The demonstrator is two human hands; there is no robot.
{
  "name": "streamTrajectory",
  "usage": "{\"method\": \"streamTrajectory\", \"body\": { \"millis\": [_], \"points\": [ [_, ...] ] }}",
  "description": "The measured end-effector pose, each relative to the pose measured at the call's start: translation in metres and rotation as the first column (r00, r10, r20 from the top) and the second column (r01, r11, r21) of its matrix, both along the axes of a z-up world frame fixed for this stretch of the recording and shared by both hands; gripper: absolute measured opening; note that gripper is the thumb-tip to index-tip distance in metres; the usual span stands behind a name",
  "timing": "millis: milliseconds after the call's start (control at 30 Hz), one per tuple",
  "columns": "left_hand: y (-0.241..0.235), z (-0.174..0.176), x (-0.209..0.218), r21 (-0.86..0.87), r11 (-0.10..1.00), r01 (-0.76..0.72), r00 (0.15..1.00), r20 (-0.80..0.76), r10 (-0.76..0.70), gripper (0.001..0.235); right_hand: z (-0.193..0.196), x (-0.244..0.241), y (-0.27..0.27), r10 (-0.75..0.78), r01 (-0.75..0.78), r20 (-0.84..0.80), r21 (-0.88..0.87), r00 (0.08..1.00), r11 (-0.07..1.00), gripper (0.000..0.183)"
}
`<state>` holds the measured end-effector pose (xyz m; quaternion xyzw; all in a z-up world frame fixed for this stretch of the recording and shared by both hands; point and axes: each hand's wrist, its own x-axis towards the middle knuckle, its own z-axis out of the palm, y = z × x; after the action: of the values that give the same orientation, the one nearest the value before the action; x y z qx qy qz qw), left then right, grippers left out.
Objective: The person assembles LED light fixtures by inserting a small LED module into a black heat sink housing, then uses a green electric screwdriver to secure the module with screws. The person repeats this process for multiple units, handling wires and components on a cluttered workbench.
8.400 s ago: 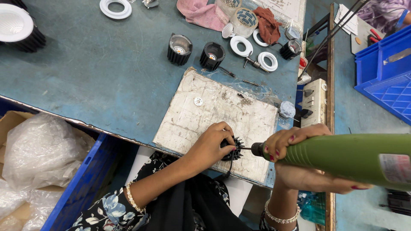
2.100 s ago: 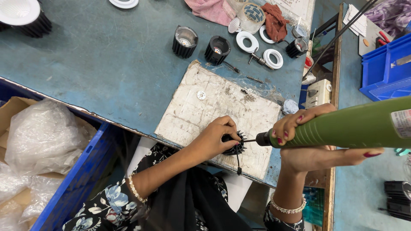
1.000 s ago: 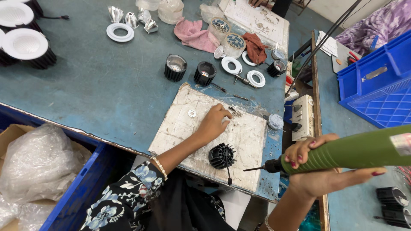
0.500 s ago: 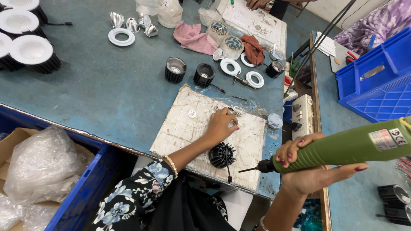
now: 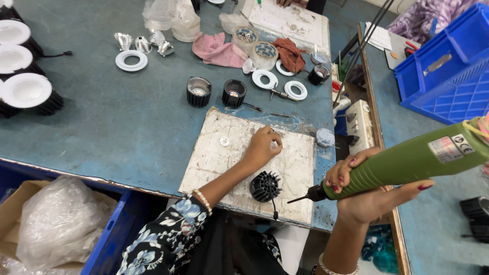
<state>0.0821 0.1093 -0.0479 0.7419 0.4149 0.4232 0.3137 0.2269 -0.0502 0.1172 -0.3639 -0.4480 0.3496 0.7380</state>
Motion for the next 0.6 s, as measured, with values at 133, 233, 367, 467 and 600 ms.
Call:
{"method": "streamTrajectory", "body": {
  "millis": [133, 233, 367, 467, 600],
  "points": [
    [-0.02, 0.035, -0.029, -0.045, 0.992, 0.117, 0.944, 0.315, -0.097, 0.006, -0.004, 0.012, -0.007, 0.079, -0.075, -0.111, 0.037, 0.991, 0.997, 0.1],
    [-0.066, 0.054, -0.062, -0.2, 0.967, 0.159, 0.943, 0.322, -0.089, 0.008, -0.003, 0.022, -0.011, -0.014, 0.014, 0.022, 0.011, 1.0, 1.0, 0.095],
    [-0.13, 0.065, -0.098, -0.398, 0.869, 0.293, 0.94, 0.284, -0.187, 0.007, 0.004, 0.038, -0.018, 0.233, -0.23, -0.097, 0.044, 0.968, 0.972, 0.094],
    [-0.158, 0.063, -0.106, -0.441, 0.854, 0.275, 0.951, 0.256, -0.174, 0.011, 0.005, 0.044, -0.027, 0.357, -0.34, -0.23, 0.114, 0.905, 0.934, 0.093],
    [-0.169, 0.05, -0.104, -0.346, 0.909, 0.232, 0.944, 0.304, -0.125, 0.019, -0.003, 0.042, -0.029, 0.471, -0.407, -0.222, 0.28, 0.853, 0.869, 0.09]
  ]
}}
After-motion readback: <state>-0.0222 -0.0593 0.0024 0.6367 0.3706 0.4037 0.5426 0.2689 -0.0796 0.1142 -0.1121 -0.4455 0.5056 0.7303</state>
